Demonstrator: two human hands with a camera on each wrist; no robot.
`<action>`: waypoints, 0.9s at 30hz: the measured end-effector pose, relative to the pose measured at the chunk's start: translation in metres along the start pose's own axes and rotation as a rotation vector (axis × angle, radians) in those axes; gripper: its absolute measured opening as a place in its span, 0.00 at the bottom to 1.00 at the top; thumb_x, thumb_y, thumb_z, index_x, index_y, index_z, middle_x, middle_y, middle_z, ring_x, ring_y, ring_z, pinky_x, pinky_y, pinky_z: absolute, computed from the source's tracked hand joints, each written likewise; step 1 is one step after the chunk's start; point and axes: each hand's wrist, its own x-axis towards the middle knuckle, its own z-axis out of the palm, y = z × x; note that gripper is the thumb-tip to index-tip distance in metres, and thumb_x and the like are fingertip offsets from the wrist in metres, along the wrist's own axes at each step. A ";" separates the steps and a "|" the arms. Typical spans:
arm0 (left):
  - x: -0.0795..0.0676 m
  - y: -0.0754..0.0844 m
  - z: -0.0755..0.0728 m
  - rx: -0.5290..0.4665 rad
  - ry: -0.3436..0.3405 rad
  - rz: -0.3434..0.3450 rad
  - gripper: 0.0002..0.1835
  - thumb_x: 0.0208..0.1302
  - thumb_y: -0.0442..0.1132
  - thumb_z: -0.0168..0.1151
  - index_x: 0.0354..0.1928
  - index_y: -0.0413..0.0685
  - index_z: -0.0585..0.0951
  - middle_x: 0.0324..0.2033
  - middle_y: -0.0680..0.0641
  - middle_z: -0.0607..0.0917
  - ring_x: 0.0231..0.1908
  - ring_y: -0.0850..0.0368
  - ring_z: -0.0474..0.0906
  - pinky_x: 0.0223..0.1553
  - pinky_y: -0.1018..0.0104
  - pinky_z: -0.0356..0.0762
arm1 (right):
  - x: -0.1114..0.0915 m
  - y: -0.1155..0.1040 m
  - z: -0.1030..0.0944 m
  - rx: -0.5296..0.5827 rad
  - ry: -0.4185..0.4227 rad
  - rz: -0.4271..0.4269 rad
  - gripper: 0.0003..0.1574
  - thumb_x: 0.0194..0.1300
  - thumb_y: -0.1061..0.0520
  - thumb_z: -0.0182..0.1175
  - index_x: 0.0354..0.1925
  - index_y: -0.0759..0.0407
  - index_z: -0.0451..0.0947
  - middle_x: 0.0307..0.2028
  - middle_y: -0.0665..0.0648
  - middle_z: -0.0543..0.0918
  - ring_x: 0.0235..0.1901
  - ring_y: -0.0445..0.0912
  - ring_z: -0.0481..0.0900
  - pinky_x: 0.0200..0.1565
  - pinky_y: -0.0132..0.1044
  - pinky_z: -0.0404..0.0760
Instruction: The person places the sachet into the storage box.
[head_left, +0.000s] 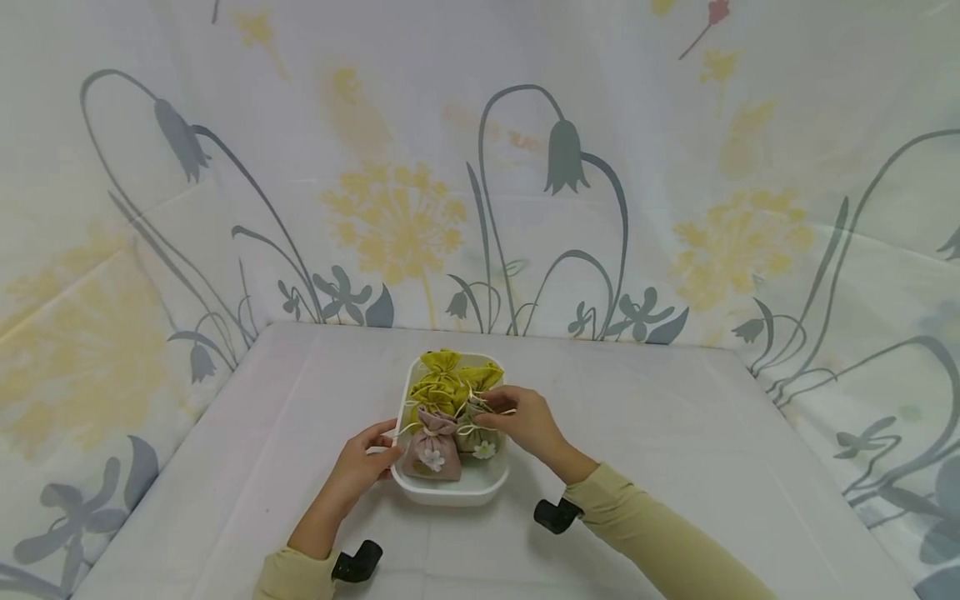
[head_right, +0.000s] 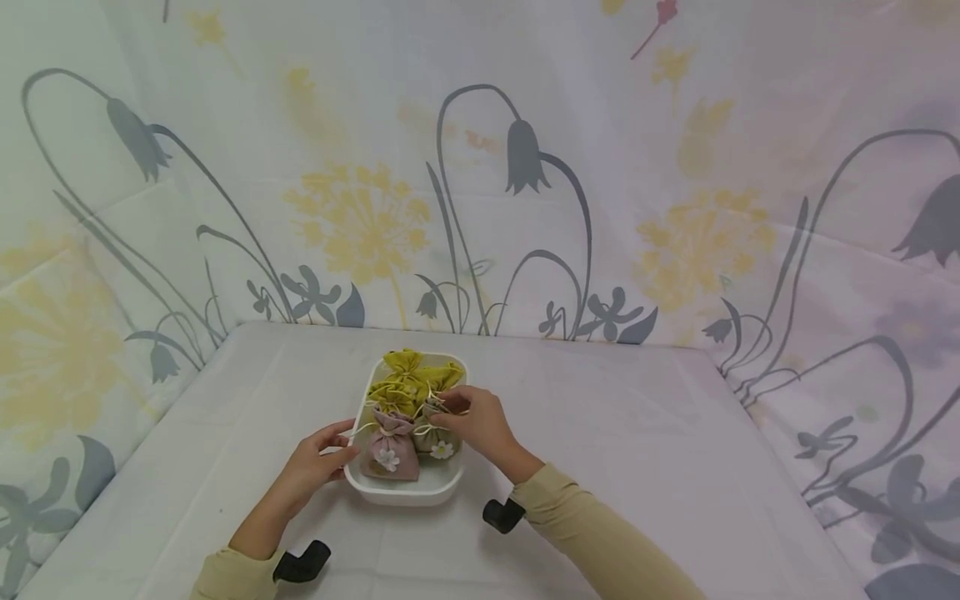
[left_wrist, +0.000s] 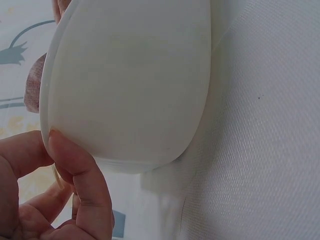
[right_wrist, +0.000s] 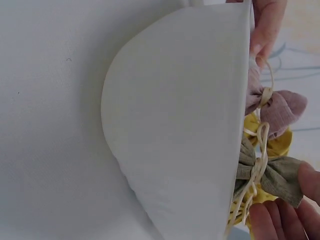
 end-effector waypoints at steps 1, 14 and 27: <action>0.000 -0.001 0.000 0.002 0.000 0.000 0.26 0.60 0.31 0.59 0.62 0.38 0.70 0.39 0.41 0.72 0.30 0.56 0.73 0.29 0.66 0.77 | -0.001 0.000 -0.001 0.019 0.003 0.002 0.21 0.51 0.56 0.70 0.44 0.62 0.81 0.36 0.54 0.82 0.38 0.48 0.80 0.37 0.37 0.80; 0.000 -0.002 0.000 0.000 -0.005 -0.005 0.25 0.61 0.31 0.59 0.62 0.38 0.70 0.40 0.42 0.72 0.31 0.56 0.72 0.30 0.65 0.76 | -0.015 0.010 -0.014 0.090 0.107 -0.041 0.20 0.51 0.62 0.69 0.44 0.66 0.80 0.34 0.56 0.83 0.36 0.48 0.81 0.39 0.35 0.80; 0.000 -0.002 0.000 0.010 -0.003 -0.009 0.26 0.61 0.31 0.59 0.62 0.38 0.69 0.40 0.41 0.72 0.31 0.56 0.73 0.30 0.65 0.77 | -0.026 0.035 -0.024 0.085 0.201 0.018 0.18 0.53 0.62 0.68 0.44 0.63 0.80 0.35 0.56 0.83 0.38 0.48 0.80 0.42 0.36 0.79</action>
